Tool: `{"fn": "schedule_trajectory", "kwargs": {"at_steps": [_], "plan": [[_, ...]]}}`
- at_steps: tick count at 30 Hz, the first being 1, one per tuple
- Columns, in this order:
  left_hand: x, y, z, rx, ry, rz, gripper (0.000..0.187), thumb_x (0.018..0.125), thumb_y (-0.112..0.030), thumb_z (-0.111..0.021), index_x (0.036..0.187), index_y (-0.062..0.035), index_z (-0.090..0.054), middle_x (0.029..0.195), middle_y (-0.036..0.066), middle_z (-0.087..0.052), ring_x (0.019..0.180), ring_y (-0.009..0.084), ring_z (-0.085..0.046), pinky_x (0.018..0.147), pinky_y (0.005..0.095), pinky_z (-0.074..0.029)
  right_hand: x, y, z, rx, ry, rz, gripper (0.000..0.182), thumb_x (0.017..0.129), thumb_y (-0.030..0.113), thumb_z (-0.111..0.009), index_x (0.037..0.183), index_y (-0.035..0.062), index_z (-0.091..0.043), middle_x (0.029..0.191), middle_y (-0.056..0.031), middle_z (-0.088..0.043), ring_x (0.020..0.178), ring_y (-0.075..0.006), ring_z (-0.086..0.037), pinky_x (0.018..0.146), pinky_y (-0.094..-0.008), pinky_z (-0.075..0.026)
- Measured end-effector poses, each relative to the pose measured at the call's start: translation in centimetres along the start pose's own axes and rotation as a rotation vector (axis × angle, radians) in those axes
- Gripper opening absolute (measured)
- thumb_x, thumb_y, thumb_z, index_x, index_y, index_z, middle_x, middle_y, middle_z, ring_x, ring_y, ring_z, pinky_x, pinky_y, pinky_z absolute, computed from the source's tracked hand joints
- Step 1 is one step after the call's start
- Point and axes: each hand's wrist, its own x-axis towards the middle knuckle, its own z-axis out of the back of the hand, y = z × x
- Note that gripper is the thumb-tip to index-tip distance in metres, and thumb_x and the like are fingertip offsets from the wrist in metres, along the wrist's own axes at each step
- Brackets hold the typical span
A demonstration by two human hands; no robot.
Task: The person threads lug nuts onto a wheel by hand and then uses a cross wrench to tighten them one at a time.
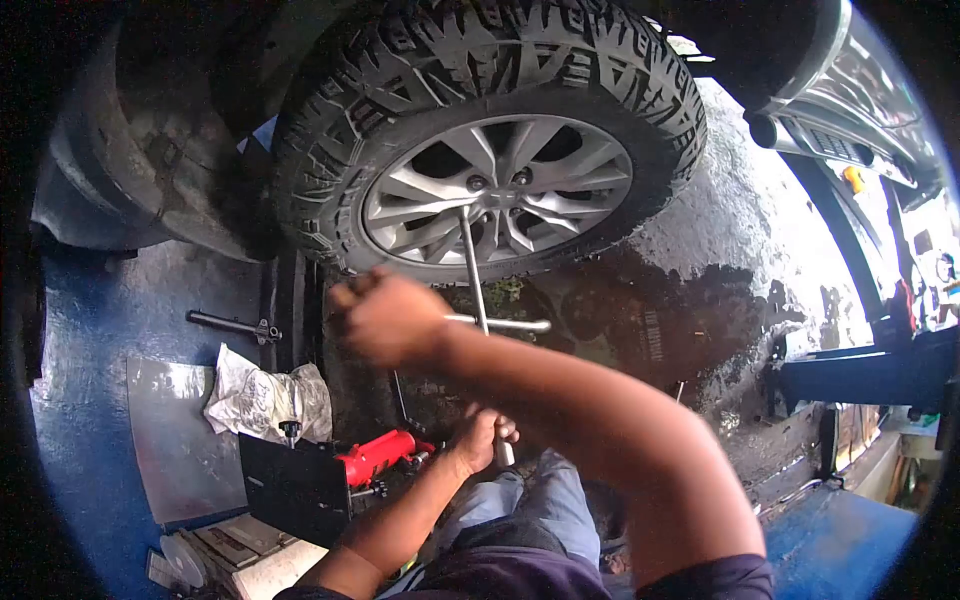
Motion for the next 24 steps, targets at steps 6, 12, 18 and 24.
{"fn": "schedule_trajectory", "kwargs": {"at_steps": [6,12,18,24], "plan": [[1.3,0.0,1.2,0.038,0.022,0.040,0.026,0.096,-0.036,-0.059,0.087,-0.0120,-0.053,0.067,-0.006,-0.044,0.056,0.0069,-0.044,0.062,0.0295,-0.046,-39.7,-5.4,-17.5,0.391,0.598,-1.255,0.053,0.087,0.028,-0.058,0.136,0.0069,-0.050,0.138,-0.0257,-0.048,0.127,-0.0309,-0.049,0.103,-0.0446,-0.041],[1.6,-0.4,1.2,0.038,-0.010,0.019,0.025,0.096,-0.036,-0.060,0.090,-0.0129,-0.054,0.068,-0.006,-0.045,0.057,0.0063,-0.044,0.060,0.0282,-0.045,-41.1,3.1,-11.6,0.530,0.337,-1.631,0.048,0.085,0.025,-0.061,0.130,0.0091,-0.054,0.132,-0.0167,-0.054,0.119,-0.0336,-0.054,0.097,-0.0389,-0.046],[1.2,-0.6,1.3,0.025,0.011,-0.011,0.024,0.097,-0.035,-0.059,0.092,-0.0123,-0.054,0.068,-0.006,-0.044,0.056,0.0066,-0.043,0.059,0.0281,-0.045,-20.3,0.3,1.0,0.036,-0.899,-0.752,0.042,0.083,0.015,-0.065,0.123,0.0049,-0.057,0.122,-0.0211,-0.057,0.117,-0.0386,-0.053,0.099,-0.0464,-0.044],[0.6,-0.4,0.2,0.133,-0.038,-0.144,0.017,0.095,-0.025,-0.055,0.086,-0.0112,-0.052,0.069,-0.002,-0.046,0.056,0.0083,-0.044,0.055,0.0288,-0.045,-0.6,1.0,2.3,0.145,-0.293,0.036,0.052,0.084,0.028,-0.061,0.135,0.0184,-0.054,0.143,-0.0122,-0.044,0.133,-0.0318,-0.039,0.110,-0.0497,-0.031]]}}
